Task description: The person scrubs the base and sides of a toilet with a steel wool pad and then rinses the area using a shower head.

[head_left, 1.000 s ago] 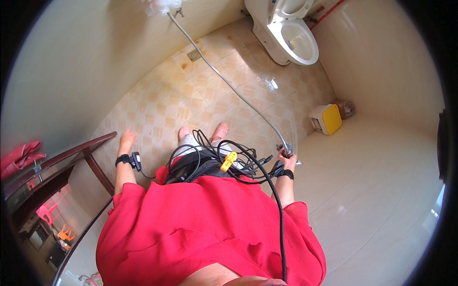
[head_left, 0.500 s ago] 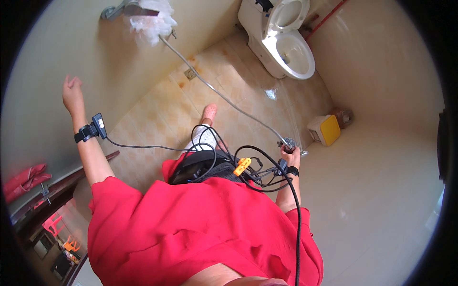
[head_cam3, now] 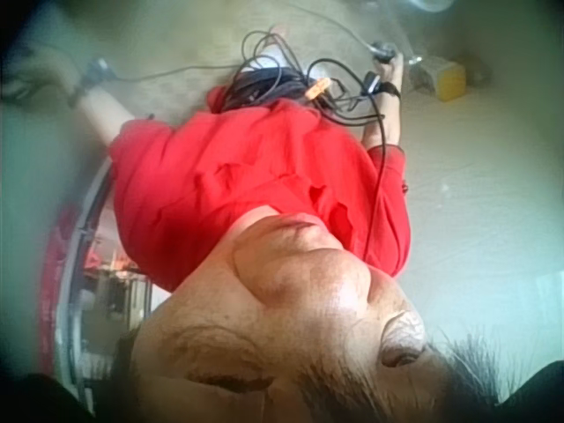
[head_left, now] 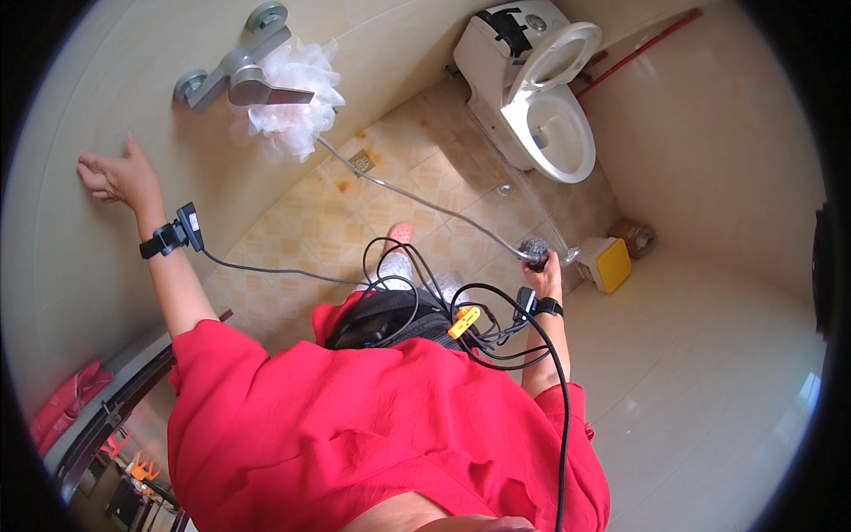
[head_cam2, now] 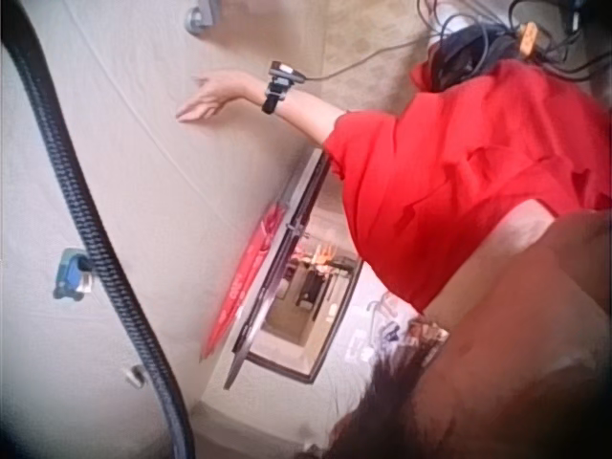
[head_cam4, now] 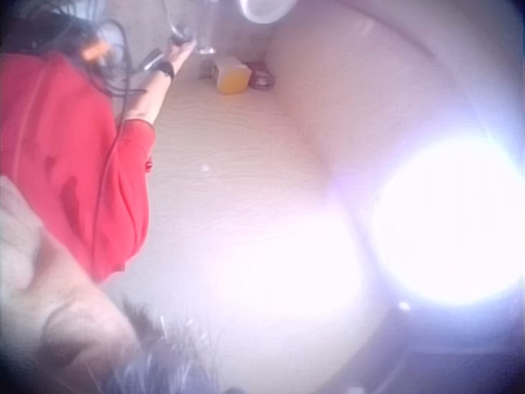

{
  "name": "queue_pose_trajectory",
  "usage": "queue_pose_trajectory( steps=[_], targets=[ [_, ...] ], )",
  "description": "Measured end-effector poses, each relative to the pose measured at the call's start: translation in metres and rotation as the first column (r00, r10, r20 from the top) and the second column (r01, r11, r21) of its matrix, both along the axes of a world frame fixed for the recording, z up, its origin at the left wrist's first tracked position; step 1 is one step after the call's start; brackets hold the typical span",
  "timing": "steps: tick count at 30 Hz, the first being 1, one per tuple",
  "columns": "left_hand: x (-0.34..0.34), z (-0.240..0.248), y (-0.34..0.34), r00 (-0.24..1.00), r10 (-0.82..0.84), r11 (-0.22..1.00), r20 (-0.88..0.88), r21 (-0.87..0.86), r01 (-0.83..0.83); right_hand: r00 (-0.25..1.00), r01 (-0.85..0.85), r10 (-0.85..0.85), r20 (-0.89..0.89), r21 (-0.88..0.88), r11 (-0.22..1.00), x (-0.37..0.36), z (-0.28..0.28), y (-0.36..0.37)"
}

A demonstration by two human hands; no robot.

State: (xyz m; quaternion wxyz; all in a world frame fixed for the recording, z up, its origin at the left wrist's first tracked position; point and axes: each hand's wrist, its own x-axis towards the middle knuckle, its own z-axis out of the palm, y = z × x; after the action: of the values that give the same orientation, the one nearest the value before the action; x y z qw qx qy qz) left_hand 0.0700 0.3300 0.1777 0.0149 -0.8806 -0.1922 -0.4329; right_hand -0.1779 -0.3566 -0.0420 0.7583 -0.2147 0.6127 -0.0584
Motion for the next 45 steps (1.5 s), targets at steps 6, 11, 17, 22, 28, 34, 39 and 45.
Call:
queue_pose_trajectory(
  steps=[6,11,17,22,28,34,39,45],
  targets=[
    [0.045,-0.021,0.023,0.97,0.227,0.953,-0.084,0.226,-0.203,0.998,-0.036,0.034,-0.048,-0.044,0.998,0.02,-0.003,0.015],
    [0.052,-0.028,0.03,0.945,0.308,0.939,-0.109,0.197,-0.283,0.988,-0.086,0.075,-0.134,-0.076,0.993,0.015,-0.01,0.017],
    [0.062,-0.045,0.045,0.923,0.382,0.889,-0.049,0.295,-0.352,0.905,-0.335,0.246,-0.348,-0.226,0.915,0.026,-0.019,0.035],
    [0.064,-0.048,0.043,0.905,0.421,0.865,-0.06,0.328,-0.38,0.873,-0.363,0.205,-0.443,-0.307,0.88,0.043,-0.027,0.052],
    [0.063,-0.047,0.042,0.917,0.387,0.892,-0.095,0.293,-0.346,0.843,-0.441,0.27,-0.466,-0.309,0.843,0.047,-0.037,0.054],
    [0.061,-0.047,0.039,0.948,0.301,0.938,-0.107,0.212,-0.274,0.853,-0.452,0.291,-0.433,-0.335,0.827,0.055,-0.039,0.056],
    [0.056,-0.046,0.034,0.959,0.256,0.962,-0.12,0.124,-0.241,0.82,-0.567,0.478,-0.316,-0.331,0.754,0.041,-0.059,0.043],
    [0.055,-0.044,0.038,0.963,0.245,0.969,-0.114,0.038,-0.243,0.895,-0.421,0.349,-0.278,-0.269,0.866,0.052,-0.054,0.051]
  ],
)
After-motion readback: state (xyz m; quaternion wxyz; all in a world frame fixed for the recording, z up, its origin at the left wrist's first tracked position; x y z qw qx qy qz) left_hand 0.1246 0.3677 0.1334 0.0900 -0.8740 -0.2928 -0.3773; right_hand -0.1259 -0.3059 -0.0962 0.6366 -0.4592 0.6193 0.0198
